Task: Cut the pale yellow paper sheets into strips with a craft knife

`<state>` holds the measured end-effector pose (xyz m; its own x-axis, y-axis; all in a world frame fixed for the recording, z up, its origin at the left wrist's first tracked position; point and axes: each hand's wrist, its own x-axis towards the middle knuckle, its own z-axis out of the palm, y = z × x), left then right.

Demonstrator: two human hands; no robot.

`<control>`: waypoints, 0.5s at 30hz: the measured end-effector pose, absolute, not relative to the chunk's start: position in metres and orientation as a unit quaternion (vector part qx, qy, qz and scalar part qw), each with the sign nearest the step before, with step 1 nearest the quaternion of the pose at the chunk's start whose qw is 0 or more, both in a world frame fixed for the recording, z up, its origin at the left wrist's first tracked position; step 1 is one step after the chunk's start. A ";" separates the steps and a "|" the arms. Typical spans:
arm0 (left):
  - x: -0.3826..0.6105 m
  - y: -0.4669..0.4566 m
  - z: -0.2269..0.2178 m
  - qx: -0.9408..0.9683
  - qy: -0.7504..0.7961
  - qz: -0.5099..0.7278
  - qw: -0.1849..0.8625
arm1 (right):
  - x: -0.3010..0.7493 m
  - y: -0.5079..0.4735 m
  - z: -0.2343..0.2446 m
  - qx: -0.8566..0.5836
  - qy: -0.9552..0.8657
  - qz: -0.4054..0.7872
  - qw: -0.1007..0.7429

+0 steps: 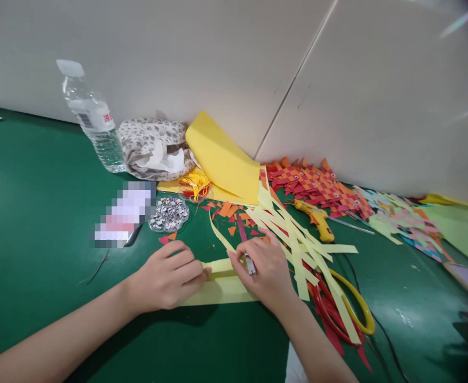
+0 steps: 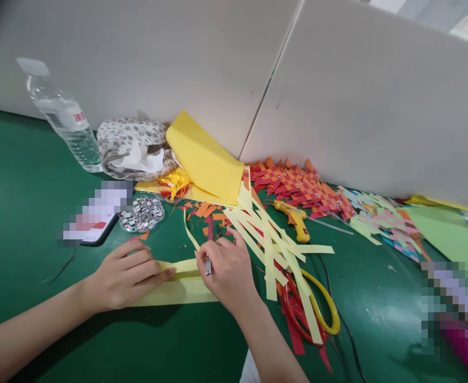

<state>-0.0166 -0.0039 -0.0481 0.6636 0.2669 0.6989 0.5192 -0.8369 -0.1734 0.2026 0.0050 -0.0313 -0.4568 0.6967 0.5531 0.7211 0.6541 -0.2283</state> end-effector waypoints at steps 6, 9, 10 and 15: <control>-0.017 -0.004 -0.047 -0.891 -0.229 -0.346 0.184 | 0.206 0.006 -0.030 -0.416 -0.853 0.000 0.316; -0.017 -0.003 -0.046 -0.891 -0.227 -0.348 0.184 | 0.207 0.006 -0.030 -0.414 -0.853 -0.007 0.317; -0.017 -0.003 -0.046 -0.891 -0.225 -0.348 0.183 | 0.206 0.007 -0.030 -0.412 -0.854 -0.012 0.317; -0.018 -0.004 -0.046 -0.896 -0.224 -0.338 0.179 | 0.205 0.007 -0.031 -0.412 -0.854 -0.009 0.317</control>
